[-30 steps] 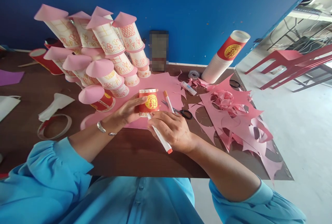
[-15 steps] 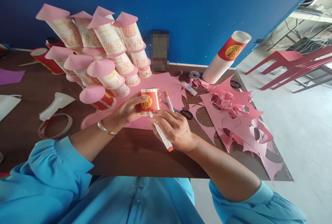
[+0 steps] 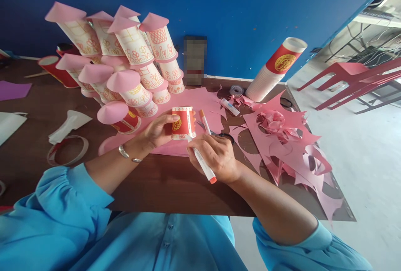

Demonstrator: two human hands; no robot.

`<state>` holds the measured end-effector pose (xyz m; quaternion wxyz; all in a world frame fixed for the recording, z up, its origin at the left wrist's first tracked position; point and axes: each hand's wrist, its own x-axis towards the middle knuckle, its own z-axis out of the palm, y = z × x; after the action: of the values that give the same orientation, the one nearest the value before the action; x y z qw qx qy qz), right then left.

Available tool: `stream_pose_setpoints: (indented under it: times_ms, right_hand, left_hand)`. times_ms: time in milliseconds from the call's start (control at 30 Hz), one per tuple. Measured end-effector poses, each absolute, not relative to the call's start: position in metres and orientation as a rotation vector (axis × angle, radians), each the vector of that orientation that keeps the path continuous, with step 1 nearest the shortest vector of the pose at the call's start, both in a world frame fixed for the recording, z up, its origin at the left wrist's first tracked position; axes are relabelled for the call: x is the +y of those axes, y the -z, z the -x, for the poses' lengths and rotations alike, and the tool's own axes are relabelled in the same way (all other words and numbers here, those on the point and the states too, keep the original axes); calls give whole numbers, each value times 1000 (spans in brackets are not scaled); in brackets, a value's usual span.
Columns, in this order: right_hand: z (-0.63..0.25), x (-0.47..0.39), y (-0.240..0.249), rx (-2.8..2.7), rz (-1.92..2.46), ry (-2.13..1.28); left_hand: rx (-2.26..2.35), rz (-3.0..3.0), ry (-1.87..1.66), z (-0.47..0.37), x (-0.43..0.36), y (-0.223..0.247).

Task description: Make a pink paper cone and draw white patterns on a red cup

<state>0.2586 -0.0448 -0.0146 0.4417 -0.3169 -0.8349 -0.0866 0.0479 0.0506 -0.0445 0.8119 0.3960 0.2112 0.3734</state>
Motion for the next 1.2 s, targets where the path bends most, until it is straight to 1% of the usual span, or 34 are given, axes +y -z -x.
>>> stream_pose_setpoints:
  times_ms: [500,1033,1200]
  right_hand:
    - [-261,-43,17,-2077,810,222]
    - [-258,-43,17,-2072,742,234]
    - [-259,-43,15,-2054,809,262]
  left_hand:
    - [453,-913,-791,-43,56,54]
    - [400,-902,-772,-48,54,52]
    - [361,-888,-772,-50,54,49]
